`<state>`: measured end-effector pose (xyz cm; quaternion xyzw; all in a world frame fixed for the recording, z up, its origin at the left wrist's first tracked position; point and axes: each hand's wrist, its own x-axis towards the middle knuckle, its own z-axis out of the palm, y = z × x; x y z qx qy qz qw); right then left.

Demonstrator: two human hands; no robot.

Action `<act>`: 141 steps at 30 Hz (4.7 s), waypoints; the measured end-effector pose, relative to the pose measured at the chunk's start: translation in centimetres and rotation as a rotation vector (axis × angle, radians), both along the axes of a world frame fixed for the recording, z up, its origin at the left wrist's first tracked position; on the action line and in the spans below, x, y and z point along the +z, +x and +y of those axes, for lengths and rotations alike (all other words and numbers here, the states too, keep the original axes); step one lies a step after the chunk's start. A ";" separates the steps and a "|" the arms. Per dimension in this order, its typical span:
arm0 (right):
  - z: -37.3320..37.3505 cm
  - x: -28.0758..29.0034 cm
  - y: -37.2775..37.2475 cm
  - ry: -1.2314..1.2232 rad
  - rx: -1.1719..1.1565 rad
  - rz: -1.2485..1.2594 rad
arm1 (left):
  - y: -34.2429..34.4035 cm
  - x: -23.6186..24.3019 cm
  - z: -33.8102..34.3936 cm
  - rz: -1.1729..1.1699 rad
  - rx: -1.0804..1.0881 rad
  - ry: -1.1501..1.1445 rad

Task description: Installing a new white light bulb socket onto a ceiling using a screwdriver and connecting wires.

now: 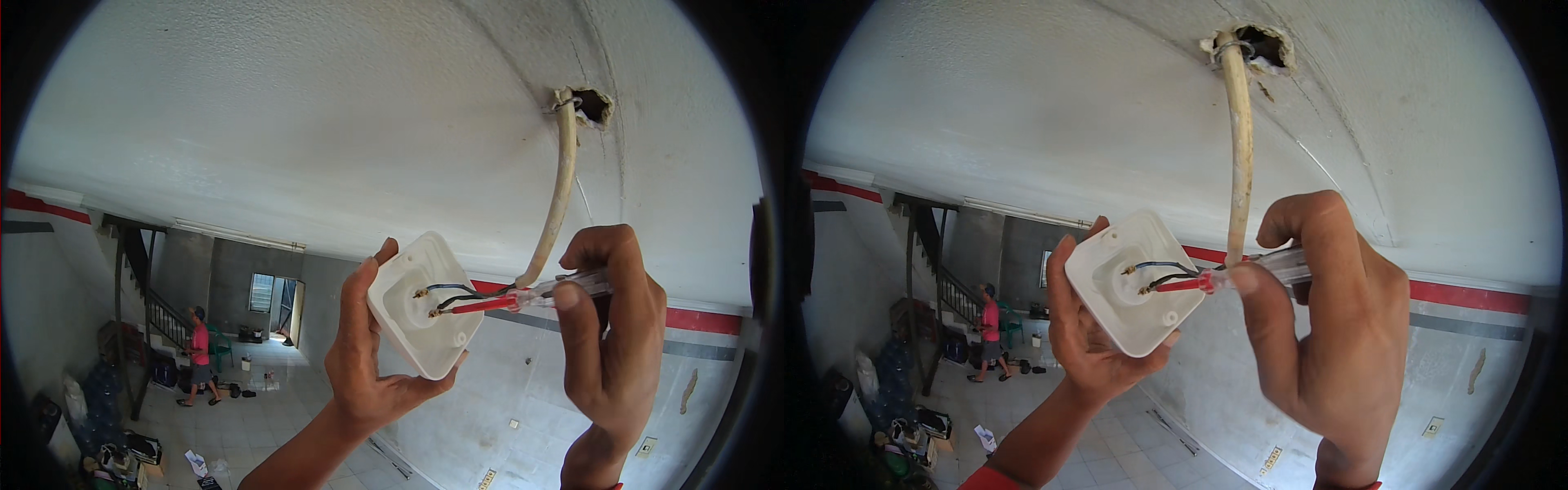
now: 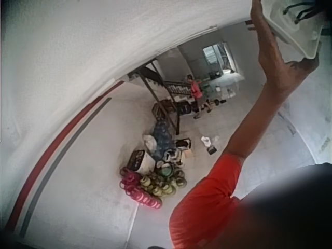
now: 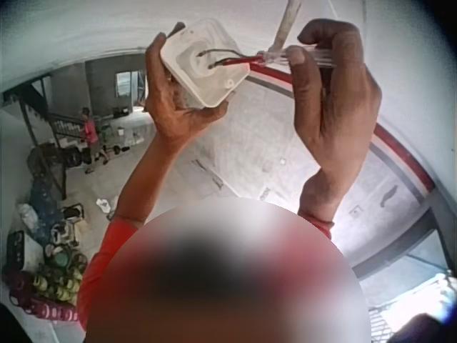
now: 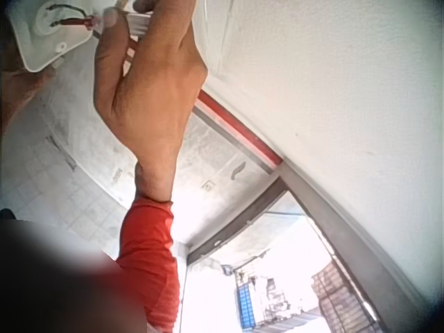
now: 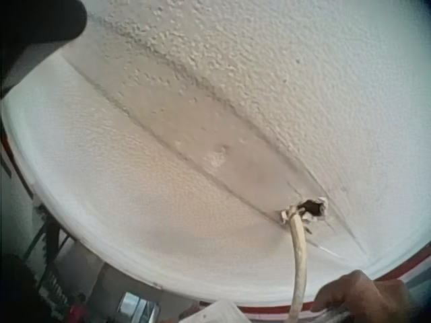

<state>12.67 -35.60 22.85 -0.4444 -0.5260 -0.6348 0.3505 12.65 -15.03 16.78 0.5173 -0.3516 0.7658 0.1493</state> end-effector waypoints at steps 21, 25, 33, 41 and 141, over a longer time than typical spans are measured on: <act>-3.5 0.9 2.8 -0.190 -0.018 -0.004 | 2.5 0.3 -1.0 -0.062 0.026 0.027; -3.2 0.7 3.0 -0.196 -0.118 -0.071 | 3.3 -0.1 -0.9 -0.047 0.085 0.004; -2.5 1.0 2.3 -0.192 -0.100 -0.028 | 3.2 0.3 -0.5 -0.048 0.075 0.013; -2.5 0.6 1.3 -0.158 -0.129 0.108 | 2.7 0.3 -0.4 -0.056 0.102 0.022; 5.5 -1.0 2.0 -0.167 0.582 0.356 | -7.2 2.1 3.8 0.402 -0.183 0.095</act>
